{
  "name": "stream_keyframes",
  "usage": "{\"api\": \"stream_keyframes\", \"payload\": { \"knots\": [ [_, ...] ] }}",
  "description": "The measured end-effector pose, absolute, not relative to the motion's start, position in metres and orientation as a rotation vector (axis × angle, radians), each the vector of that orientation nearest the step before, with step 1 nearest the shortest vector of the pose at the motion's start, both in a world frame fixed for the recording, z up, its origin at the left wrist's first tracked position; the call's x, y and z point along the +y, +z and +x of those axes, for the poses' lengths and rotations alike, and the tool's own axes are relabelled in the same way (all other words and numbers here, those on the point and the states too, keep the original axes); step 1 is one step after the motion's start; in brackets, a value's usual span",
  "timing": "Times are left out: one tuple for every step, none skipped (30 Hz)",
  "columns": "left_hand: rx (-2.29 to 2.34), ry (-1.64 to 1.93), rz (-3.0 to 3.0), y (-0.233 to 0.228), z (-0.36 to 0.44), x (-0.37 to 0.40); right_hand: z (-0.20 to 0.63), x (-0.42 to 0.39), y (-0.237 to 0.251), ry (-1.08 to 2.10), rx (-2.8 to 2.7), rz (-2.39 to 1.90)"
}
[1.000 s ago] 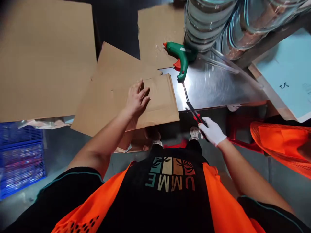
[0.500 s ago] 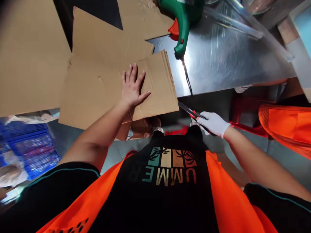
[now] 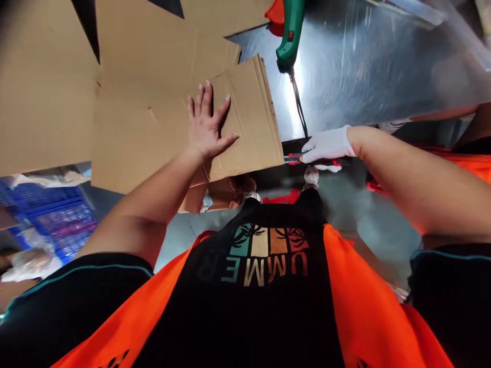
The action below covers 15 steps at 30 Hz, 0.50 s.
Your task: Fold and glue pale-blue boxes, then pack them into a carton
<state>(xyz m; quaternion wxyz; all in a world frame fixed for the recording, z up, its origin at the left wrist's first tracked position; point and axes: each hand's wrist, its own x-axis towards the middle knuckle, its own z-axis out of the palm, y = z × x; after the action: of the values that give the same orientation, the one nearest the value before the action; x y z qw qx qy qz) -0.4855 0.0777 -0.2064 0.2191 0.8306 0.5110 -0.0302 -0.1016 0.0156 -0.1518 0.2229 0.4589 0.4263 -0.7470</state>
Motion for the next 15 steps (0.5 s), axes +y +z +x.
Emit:
{"api": "stream_keyframes", "payload": {
  "knots": [
    [1.419, -0.084, 2.297, -0.204, -0.485, 0.078, -0.103, 0.015, -0.152, -2.037, 1.196, 1.28],
    [1.429, -0.098, 2.295, -0.202, -0.483, 0.078, -0.102, 0.012, -0.151, -2.011, 1.194, 1.303],
    [1.444, -0.121, 2.292, -0.2, -0.482, 0.078, -0.1, 0.009, -0.15, -1.993, 1.185, 1.32],
    [1.455, -0.156, 2.29, -0.199, -0.481, 0.078, -0.097, 0.005, -0.148, -1.986, 1.176, 1.328],
    [1.462, -0.193, 2.289, -0.198, -0.479, 0.078, -0.093, 0.001, -0.147, -1.996, 1.172, 1.321],
    [1.467, -0.223, 2.288, -0.197, -0.478, 0.078, -0.091, -0.002, -0.146, -2.009, 1.179, 1.307],
    [1.472, -0.236, 2.286, -0.197, -0.477, 0.078, -0.089, -0.004, -0.146, -2.014, 1.196, 1.305],
    [1.476, -0.235, 2.285, -0.197, -0.476, 0.078, -0.09, -0.005, -0.147, -2.013, 1.225, 1.308],
    [1.48, -0.225, 2.282, -0.198, -0.476, 0.078, -0.092, -0.006, -0.149, -2.003, 1.26, 1.314],
    [1.48, -0.212, 2.279, -0.199, -0.476, 0.078, -0.095, -0.006, -0.152, -1.984, 1.291, 1.321],
    [1.477, -0.198, 2.275, -0.2, -0.477, 0.078, -0.098, -0.006, -0.154, -1.967, 1.312, 1.321],
    [1.469, -0.189, 2.273, -0.201, -0.477, 0.077, -0.102, -0.006, -0.157, -1.973, 1.32, 1.313],
    [1.457, -0.18, 2.276, -0.202, -0.478, 0.077, -0.103, -0.007, -0.159, -2.003, 1.316, 1.291],
    [1.445, -0.169, 2.283, -0.202, -0.478, 0.078, -0.103, -0.008, -0.16, -2.045, 1.305, 1.261],
    [1.438, -0.163, 2.29, -0.203, -0.479, 0.078, -0.101, -0.011, -0.161, -2.092, 1.293, 1.23]
  ]
}}
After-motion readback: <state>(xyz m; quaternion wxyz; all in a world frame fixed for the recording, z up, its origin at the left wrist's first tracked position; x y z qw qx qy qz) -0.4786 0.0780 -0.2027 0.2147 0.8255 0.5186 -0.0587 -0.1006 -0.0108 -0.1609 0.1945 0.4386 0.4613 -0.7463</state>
